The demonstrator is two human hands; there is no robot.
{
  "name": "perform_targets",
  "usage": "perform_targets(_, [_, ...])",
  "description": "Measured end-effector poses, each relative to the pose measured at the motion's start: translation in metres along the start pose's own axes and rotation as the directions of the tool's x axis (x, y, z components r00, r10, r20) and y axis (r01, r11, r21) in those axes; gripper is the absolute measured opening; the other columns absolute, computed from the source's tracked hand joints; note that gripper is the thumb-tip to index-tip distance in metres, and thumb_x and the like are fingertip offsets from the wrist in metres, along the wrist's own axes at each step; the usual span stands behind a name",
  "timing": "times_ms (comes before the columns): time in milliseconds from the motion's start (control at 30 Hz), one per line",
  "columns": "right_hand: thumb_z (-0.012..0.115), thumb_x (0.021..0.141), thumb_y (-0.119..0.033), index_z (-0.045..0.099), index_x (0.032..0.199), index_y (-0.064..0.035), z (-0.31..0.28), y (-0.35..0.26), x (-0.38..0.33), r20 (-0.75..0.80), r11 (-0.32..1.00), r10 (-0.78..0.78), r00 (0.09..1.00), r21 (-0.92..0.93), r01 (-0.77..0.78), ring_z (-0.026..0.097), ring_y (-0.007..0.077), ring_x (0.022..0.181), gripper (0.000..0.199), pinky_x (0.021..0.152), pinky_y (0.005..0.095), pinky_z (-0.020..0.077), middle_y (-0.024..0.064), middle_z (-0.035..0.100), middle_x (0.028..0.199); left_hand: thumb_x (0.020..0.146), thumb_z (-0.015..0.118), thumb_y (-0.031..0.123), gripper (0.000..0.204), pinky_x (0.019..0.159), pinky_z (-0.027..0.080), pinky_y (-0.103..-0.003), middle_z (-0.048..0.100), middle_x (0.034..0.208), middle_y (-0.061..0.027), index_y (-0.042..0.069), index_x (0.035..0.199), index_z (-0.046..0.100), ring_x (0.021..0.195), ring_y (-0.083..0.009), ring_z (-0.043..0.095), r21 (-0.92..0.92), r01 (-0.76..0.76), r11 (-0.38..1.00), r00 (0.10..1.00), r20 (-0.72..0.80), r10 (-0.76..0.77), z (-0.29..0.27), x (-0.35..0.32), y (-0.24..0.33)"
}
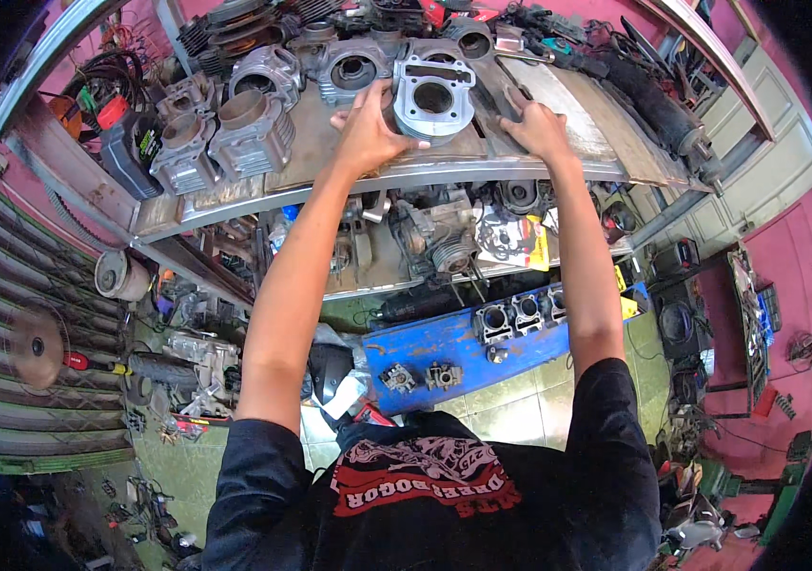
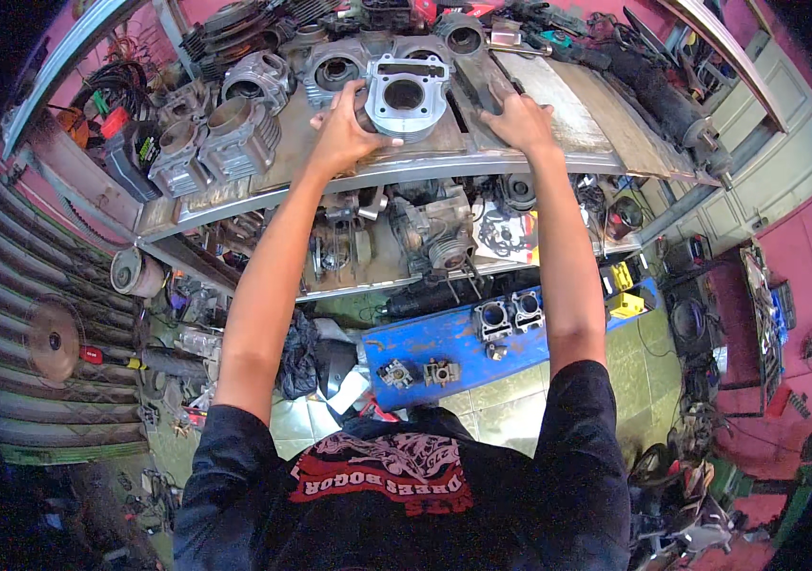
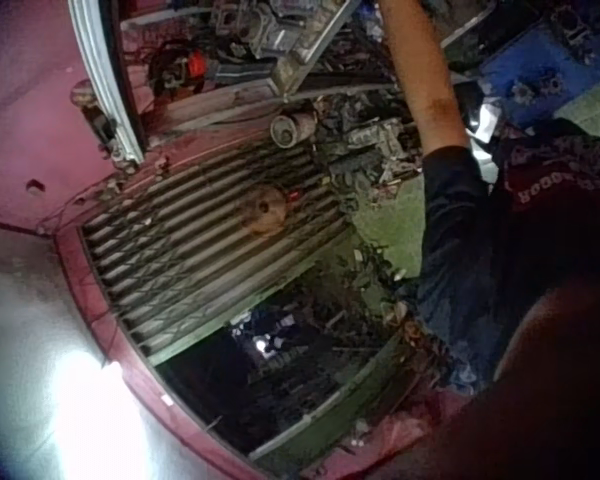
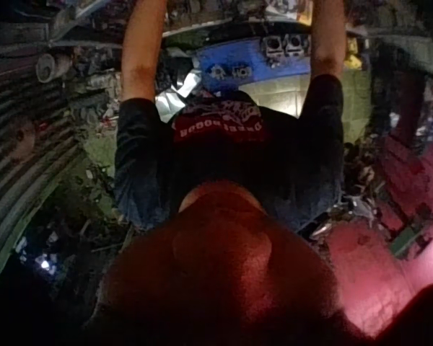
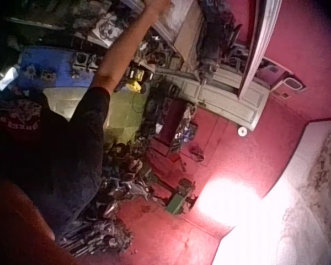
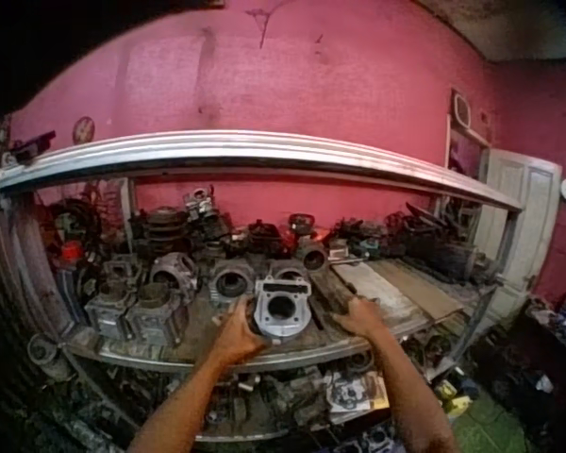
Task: The person uses a metal file to smooth the edges of several metallic engine cylinder heads on a workbench. They repeatedly file the surfaces, rotate the parts to access different angles, and place the finished pieces into a blue tray below.
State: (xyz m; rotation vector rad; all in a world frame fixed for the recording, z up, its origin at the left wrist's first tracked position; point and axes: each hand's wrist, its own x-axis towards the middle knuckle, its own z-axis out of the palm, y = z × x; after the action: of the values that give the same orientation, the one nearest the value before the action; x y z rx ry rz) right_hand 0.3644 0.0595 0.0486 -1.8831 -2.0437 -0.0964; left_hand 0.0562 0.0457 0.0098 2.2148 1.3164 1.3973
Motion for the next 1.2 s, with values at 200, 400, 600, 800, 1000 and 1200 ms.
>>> perform_targets(200, [0.06,0.095,-0.051,0.039,0.154,-0.0154,-0.003,0.008,-0.006,-0.034,0.999,0.037,0.999,0.032,-0.036,0.058,0.042,0.126,0.072,0.106,0.0752,0.0305,0.0234,0.066,0.129,0.048,0.098,0.052,0.117,0.11,0.021,-0.064,0.058,0.14,-0.0151,0.011,0.143,0.044,0.137,-0.0339,0.048,0.011,0.063,0.998,0.998,0.011,-0.063,0.0,-0.001,0.001])
perform_targets(400, [0.056,0.097,-0.053,0.047,0.148,-0.0131,-0.013,0.007,-0.005,-0.065,0.998,0.042,0.997,-0.036,-0.044,0.059,0.0406,0.125,0.066,0.102,0.0732,0.0333,0.0223,0.067,0.126,0.048,0.097,0.055,0.118,0.11,0.021,-0.063,0.06,0.138,-0.0143,0.011,0.144,0.044,0.138,-0.0333,0.047,0.04,0.048,0.998,0.999,0.008,-0.048,0.002,0.0,0.002])
perform_targets(600, [0.053,0.096,-0.062,0.058,0.14,-0.0114,-0.014,-0.032,0.008,-0.174,0.896,-0.14,0.975,0.397,0.199,0.058,0.0392,0.128,0.068,0.107,0.063,0.0352,0.0194,0.067,0.131,0.049,0.097,0.054,0.118,0.109,0.023,-0.061,0.06,0.139,-0.0136,0.011,0.144,0.044,0.139,-0.0324,0.045,0.07,0.04,0.997,0.999,0.005,-0.04,0.0,-0.001,-0.003])
perform_targets(800, [0.058,0.094,-0.065,0.054,0.141,0.0009,0.007,-0.057,0.024,-0.007,0.696,-0.247,0.969,0.694,0.183,0.058,0.0352,0.129,0.081,0.111,0.0473,0.039,0.0262,0.063,0.133,0.053,0.095,0.055,0.114,0.111,0.022,-0.061,0.058,0.142,-0.0145,0.011,0.144,0.044,0.139,-0.0337,0.045,0.021,0.059,0.998,0.998,0.029,-0.059,-0.005,-0.004,0.002])
perform_targets(1000, [0.066,0.093,-0.058,0.047,0.145,0.0055,0.025,-0.037,0.03,-0.062,0.625,-0.189,0.98,0.762,0.169,0.059,0.0294,0.126,0.085,0.108,0.0382,0.0428,0.0269,0.061,0.135,0.08,0.073,0.069,0.098,0.116,0.01,-0.067,0.066,0.134,-0.0157,0.006,0.147,0.041,0.138,-0.0337,0.05,-0.248,0.146,0.958,0.975,0.198,-0.097,-0.013,0.012,0.003])
perform_targets(1200, [0.077,0.084,-0.057,0.044,0.145,0.0085,0.019,-0.04,0.032,-0.062,0.618,-0.209,0.976,0.765,0.18,0.055,0.0343,0.131,0.095,0.109,0.0407,0.0427,0.0313,0.053,0.142,0.084,0.068,0.07,0.087,0.106,0.04,-0.045,0.075,0.113,-0.0145,0.002,0.135,0.058,0.114,-0.0284,0.067,-0.124,0.242,0.962,0.962,0.162,-0.221,-0.022,0.046,0.009])
